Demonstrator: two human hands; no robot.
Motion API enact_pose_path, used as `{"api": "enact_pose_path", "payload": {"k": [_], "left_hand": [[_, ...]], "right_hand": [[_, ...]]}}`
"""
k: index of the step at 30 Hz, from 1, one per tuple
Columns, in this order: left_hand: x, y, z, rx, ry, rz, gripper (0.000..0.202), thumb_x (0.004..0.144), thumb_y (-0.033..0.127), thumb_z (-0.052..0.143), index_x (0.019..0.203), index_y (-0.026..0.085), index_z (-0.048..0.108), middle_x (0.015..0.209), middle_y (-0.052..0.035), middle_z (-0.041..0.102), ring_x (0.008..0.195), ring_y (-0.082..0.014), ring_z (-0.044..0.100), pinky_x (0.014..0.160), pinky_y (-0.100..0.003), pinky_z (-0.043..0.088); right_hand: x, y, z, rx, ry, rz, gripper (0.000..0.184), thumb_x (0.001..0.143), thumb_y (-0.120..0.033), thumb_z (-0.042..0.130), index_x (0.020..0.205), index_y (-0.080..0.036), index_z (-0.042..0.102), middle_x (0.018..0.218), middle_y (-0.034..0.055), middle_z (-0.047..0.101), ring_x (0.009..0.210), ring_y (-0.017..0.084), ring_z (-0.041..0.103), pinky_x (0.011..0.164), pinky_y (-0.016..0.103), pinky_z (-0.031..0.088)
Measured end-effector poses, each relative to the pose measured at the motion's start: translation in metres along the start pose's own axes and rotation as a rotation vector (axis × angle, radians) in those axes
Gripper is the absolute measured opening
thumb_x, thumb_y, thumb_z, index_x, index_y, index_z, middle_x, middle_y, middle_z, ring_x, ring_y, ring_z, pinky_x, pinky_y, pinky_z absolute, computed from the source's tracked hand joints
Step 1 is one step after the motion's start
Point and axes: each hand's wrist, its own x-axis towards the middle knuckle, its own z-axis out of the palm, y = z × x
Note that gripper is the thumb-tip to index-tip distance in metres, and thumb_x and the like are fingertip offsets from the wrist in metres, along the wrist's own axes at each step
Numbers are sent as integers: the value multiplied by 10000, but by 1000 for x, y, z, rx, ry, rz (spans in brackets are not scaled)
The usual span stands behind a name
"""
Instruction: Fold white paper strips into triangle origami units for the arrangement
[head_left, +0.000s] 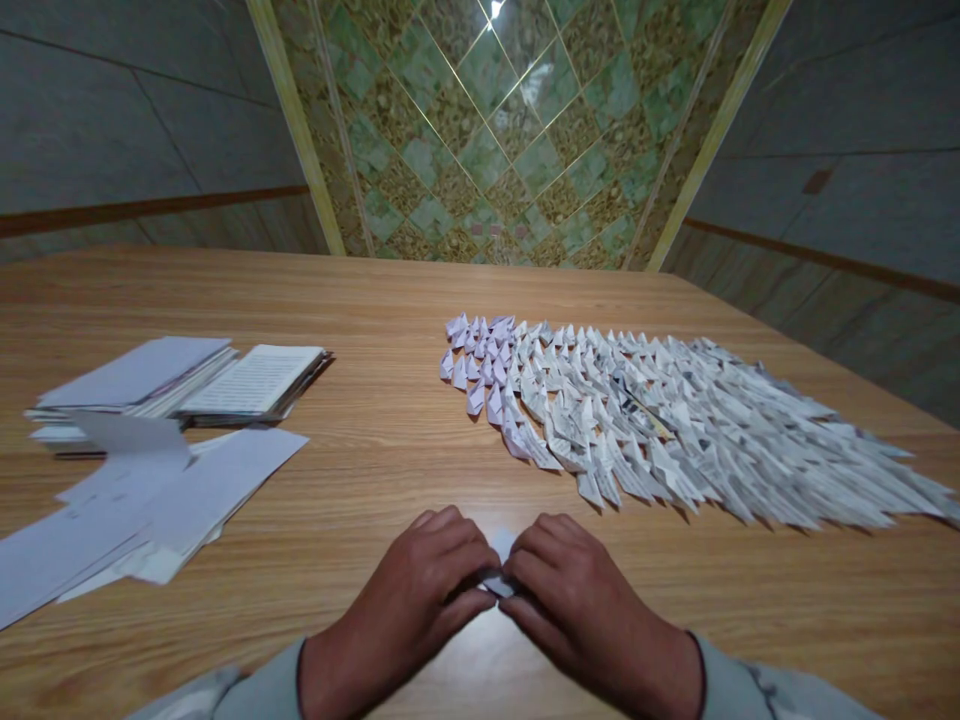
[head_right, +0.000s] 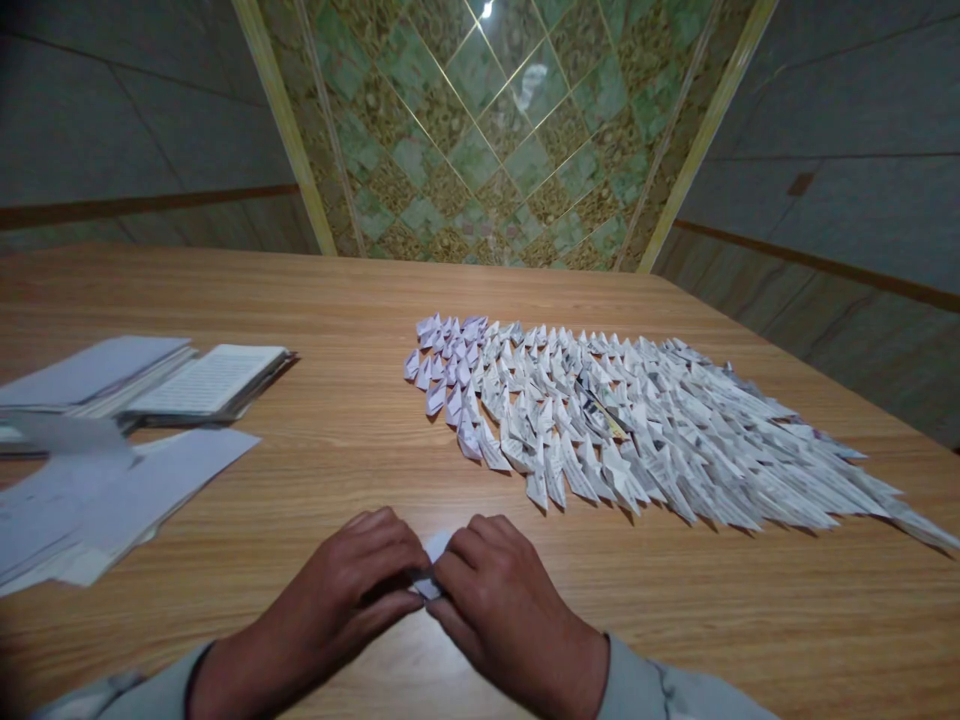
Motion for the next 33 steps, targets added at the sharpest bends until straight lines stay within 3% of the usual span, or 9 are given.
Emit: {"api": "enact_pose_path", "payload": {"k": [7,13,16,21,27,33], "left_hand": [[0,-3,3,-40,38,-3,240,1037,320,505,930,194,679,843,-42,693,794,-216,598,733,-329,416],[-2,-9,2,-88,64,-24,192,1028,302,540,972,222,706,835,-15,725,781,-201,631,740,-320,425],[-3,-10,1,-108,68,-56,168,1017,285,568,967,235,721,822,-5,731,774,-196,644,730,-310,430],[-1,-5,-1,-139,75,-134,122,991,203,593,983,233,711,858,-3,742,798,-192,656,734,-303,439],[3,5,3,-69,105,-226,85,927,140,574,902,203,625,804,-13,675,749,-204,611,688,-317,418],[6,10,6,65,99,-216,126,940,131,490,887,199,583,808,-35,642,751,-225,580,689,-341,413]], "right_hand": [[5,2,-10,254,-26,122,89,970,-186,624,883,-181,606,850,24,638,817,188,534,750,324,360],[3,5,-17,269,-121,127,21,950,-197,654,963,-189,640,917,39,650,881,211,544,789,348,366],[3,9,-22,321,-168,131,98,952,-161,645,1038,-209,646,971,31,665,928,210,554,833,351,371],[3,13,-21,385,-147,164,33,976,-185,641,998,-207,650,942,16,674,914,198,559,831,340,373],[6,10,-10,222,-82,294,161,963,-184,654,807,-178,612,828,22,615,840,205,527,754,339,352],[8,6,0,-22,-21,285,160,901,-157,718,789,-178,607,802,27,609,789,213,505,734,350,341]]}}
